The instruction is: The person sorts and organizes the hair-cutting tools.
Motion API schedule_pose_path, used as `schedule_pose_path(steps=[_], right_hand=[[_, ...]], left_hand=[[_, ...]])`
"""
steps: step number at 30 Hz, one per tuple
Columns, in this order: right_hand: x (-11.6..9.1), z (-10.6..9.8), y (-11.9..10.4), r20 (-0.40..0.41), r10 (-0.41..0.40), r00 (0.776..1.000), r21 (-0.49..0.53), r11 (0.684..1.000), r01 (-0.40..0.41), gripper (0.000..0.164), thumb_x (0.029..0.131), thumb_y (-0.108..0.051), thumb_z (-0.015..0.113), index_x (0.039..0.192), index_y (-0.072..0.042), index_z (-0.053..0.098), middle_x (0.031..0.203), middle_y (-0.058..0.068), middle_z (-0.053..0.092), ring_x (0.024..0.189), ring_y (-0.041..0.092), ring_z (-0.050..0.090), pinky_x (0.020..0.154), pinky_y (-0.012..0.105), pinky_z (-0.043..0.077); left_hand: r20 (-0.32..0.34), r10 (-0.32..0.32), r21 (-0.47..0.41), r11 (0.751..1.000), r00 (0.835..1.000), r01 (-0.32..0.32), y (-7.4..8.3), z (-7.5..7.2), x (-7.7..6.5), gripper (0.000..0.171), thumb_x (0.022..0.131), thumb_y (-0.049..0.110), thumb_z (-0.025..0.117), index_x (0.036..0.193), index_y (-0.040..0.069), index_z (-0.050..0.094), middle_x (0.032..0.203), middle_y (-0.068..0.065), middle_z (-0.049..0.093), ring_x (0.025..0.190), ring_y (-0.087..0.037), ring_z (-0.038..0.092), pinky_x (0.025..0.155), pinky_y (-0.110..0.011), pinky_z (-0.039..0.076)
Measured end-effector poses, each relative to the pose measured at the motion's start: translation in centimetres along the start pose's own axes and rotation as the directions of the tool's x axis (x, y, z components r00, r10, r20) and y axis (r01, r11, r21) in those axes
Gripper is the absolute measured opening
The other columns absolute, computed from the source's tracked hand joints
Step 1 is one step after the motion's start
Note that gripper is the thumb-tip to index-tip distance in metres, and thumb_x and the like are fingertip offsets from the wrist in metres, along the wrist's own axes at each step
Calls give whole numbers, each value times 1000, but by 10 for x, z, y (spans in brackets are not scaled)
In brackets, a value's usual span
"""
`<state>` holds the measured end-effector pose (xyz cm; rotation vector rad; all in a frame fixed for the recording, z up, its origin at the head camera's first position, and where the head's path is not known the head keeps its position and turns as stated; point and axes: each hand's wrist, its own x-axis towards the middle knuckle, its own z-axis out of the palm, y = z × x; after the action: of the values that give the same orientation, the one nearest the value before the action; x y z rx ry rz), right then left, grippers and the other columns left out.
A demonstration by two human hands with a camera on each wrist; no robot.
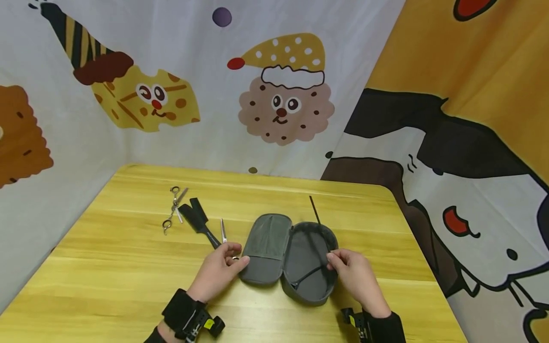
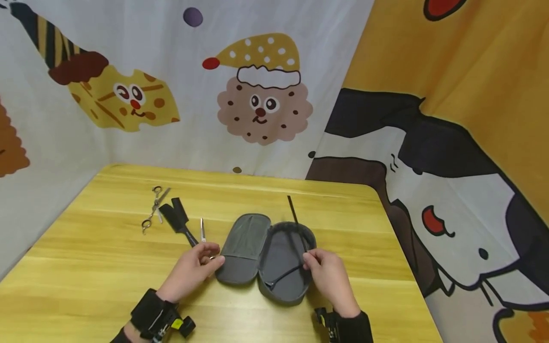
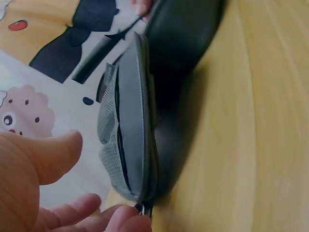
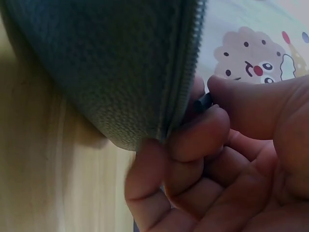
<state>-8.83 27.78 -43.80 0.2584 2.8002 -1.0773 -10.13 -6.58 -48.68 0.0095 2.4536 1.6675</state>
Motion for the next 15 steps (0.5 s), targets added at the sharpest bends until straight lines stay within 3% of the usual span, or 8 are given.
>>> schedule_pose_path(steps=[3,7,11,15], right_hand=[[1,3,0,-3,1,1000,0,1000,-1,22,110,-29,63,104,-13,77,89,-2,74,81,16,58,66,28,43],[3,6,0,7,-6,1000,17,1000,6,21,110,-26,62,105,-13,78,90,-1,74,85,15,63,71,29,48],[4,8,-1,22,4,1000,45,999,-5,21,111,-26,61,104,-13,77,92,0,74,85,17,63,72,30,48],[4,9,0,26,9,1000,48,999,-10,22,111,-27,61,105,-13,77,93,0,74,85,17,61,70,30,46]], left_hand=[[20,11,48,999,1000,-12,2,0,0,46,99,30,78,134,2,66,127,-13,77,103,-20,72,90,-38,60],[83,-22,-16,1000,996,23,6,0,2,55,102,36,75,140,0,60,126,-15,76,113,-27,74,93,-44,62],[169,-101,-199,971,980,134,9,-1,6,68,104,41,71,150,-5,48,119,-14,73,88,-22,71,60,-30,56],[272,-95,-352,917,958,191,10,-2,10,67,109,38,64,153,-9,45,90,-9,63,62,-11,52,42,-19,37]])
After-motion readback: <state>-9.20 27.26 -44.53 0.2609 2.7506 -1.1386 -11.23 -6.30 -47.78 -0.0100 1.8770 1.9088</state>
